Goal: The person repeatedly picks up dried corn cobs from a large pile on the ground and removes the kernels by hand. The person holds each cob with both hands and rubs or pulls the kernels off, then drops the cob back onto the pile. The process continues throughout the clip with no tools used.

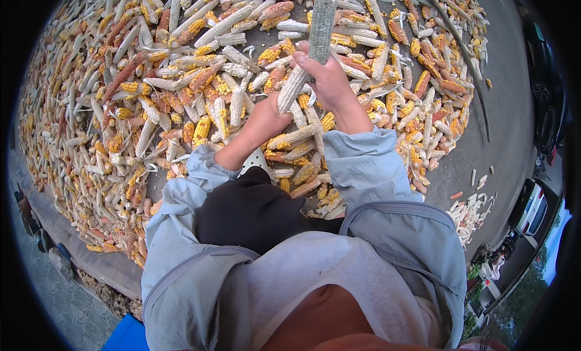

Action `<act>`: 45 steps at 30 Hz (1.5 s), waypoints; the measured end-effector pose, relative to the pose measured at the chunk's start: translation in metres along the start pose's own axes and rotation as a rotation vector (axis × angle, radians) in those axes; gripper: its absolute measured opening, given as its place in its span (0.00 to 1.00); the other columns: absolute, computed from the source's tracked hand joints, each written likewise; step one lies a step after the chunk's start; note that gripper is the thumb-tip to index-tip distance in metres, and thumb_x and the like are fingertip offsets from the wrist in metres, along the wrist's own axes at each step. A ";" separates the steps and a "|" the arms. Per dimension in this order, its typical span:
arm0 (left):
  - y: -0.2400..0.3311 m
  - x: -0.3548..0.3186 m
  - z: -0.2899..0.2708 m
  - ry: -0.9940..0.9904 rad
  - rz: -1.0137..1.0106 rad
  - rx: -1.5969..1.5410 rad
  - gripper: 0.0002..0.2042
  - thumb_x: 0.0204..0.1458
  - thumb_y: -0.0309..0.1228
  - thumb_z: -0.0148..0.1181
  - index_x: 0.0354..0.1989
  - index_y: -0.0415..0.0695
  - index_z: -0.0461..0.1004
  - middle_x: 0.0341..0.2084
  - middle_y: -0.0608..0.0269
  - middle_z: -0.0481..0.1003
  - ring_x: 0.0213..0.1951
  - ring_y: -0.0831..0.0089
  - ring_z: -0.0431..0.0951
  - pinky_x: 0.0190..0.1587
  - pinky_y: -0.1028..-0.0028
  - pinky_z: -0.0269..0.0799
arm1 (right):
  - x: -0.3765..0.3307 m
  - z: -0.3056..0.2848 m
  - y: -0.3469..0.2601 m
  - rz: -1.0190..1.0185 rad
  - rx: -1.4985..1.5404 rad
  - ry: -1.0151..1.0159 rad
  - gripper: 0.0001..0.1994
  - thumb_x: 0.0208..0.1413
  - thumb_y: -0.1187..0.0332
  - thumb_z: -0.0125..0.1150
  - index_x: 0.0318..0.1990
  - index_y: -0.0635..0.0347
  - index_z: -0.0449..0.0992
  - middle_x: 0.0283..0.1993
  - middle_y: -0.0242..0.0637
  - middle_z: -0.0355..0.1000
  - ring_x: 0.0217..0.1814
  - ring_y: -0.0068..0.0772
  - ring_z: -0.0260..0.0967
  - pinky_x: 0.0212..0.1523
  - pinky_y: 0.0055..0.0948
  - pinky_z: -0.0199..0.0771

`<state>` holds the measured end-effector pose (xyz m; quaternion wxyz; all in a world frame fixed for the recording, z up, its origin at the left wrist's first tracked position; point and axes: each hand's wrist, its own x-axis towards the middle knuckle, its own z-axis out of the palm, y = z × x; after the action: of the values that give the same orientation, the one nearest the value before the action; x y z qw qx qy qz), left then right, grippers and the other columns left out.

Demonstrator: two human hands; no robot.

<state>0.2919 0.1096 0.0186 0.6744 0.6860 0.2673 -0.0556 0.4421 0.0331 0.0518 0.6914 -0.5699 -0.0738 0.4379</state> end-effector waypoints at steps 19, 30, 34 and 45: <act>0.005 -0.001 -0.008 -0.814 -0.311 -1.352 0.08 0.44 0.22 0.52 0.29 0.44 0.59 0.12 0.65 0.60 0.09 0.77 0.62 0.11 0.76 0.60 | -0.031 0.014 -0.010 0.115 0.306 -0.082 0.24 0.55 0.67 0.51 0.58 0.66 0.57 0.52 0.45 0.66 0.60 0.43 0.60 0.57 0.41 0.62; 0.005 -0.005 -0.012 -1.054 -0.201 -1.463 0.08 0.45 0.24 0.54 0.29 0.42 0.59 0.12 0.65 0.61 0.09 0.76 0.64 0.10 0.75 0.60 | -0.030 -0.014 0.004 0.127 0.675 -0.233 0.30 0.55 0.53 0.48 0.62 0.60 0.54 0.62 0.39 0.56 0.64 0.41 0.53 0.57 0.46 0.61; 0.003 -0.005 -0.009 -0.978 -0.219 -1.385 0.09 0.45 0.25 0.55 0.30 0.42 0.60 0.12 0.64 0.62 0.10 0.75 0.65 0.10 0.75 0.60 | -0.036 -0.002 -0.001 0.185 0.898 -0.339 0.34 0.53 0.50 0.47 0.62 0.63 0.53 0.63 0.50 0.53 0.67 0.47 0.48 0.63 0.49 0.48; -0.017 0.005 0.007 -0.523 -0.234 -0.659 0.20 0.47 0.38 0.56 0.47 0.41 0.64 0.40 0.62 0.69 0.43 0.73 0.70 0.44 0.73 0.66 | -0.040 -0.022 -0.013 0.078 0.089 0.077 0.13 0.49 0.73 0.59 0.43 0.67 0.70 0.38 0.38 0.72 0.36 0.28 0.70 0.40 0.28 0.72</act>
<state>0.2910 0.1035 0.0005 0.8914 0.3622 0.1670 -0.2154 0.4379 -0.0097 0.0710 0.7008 -0.5573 -0.0053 0.4453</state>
